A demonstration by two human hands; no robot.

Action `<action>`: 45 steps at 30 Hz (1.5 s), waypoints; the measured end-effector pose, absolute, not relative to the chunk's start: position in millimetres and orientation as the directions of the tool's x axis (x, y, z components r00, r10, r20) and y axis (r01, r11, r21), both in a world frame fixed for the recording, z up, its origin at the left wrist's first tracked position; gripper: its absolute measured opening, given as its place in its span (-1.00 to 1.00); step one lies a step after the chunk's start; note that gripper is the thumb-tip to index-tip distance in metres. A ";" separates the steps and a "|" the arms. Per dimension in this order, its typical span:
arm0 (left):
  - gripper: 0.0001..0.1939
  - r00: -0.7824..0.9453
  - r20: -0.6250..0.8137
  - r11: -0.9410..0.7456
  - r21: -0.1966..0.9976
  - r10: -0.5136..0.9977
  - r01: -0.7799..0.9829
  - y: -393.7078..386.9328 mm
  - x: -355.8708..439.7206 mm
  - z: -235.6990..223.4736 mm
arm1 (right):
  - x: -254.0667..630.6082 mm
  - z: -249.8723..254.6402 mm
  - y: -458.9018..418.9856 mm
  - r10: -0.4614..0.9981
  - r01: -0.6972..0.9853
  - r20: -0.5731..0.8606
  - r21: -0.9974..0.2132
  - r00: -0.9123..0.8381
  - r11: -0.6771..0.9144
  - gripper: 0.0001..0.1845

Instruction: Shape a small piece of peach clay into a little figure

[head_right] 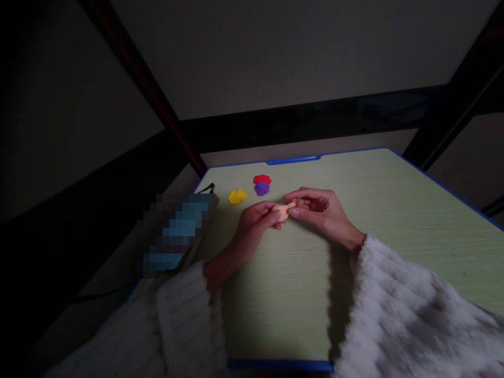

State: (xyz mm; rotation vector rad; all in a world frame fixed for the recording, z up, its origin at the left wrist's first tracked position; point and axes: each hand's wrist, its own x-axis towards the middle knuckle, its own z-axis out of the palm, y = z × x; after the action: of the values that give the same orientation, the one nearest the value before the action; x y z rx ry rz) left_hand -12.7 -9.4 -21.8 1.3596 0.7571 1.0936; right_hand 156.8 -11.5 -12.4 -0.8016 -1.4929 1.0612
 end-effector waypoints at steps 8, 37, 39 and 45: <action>-0.74 0.377 0.121 -0.074 0.988 0.918 -0.137 -9.9 -12.2 -21.7 | 151.7 -6.9 -14.7 0.900 0.003 0.396 -0.915 -0.183 0.404 -0.86; -0.89 0.108 -0.065 0.086 0.976 0.992 -0.200 -4.3 -10.3 -23.6 | 160.5 6.0 -14.9 0.804 0.536 0.384 -0.604 -0.453 0.590 -0.77; -0.89 0.095 -0.058 0.076 0.979 0.994 -0.190 -4.3 -10.4 -23.9 | 160.3 6.5 -14.7 0.780 0.521 0.397 -0.585 -0.484 0.621 -0.81; -0.87 0.097 -0.023 0.033 0.995 0.995 -0.096 -0.6 -12.5 -28.9 | 161.0 5.9 -14.8 0.798 0.544 0.390 -0.586 -0.459 0.600 -0.77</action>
State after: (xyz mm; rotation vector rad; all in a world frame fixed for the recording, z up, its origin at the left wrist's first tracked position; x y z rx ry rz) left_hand -12.5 -0.6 -28.9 1.1615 1.0810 1.1625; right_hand 161.0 -14.8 5.9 -1.0561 -2.1784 0.5064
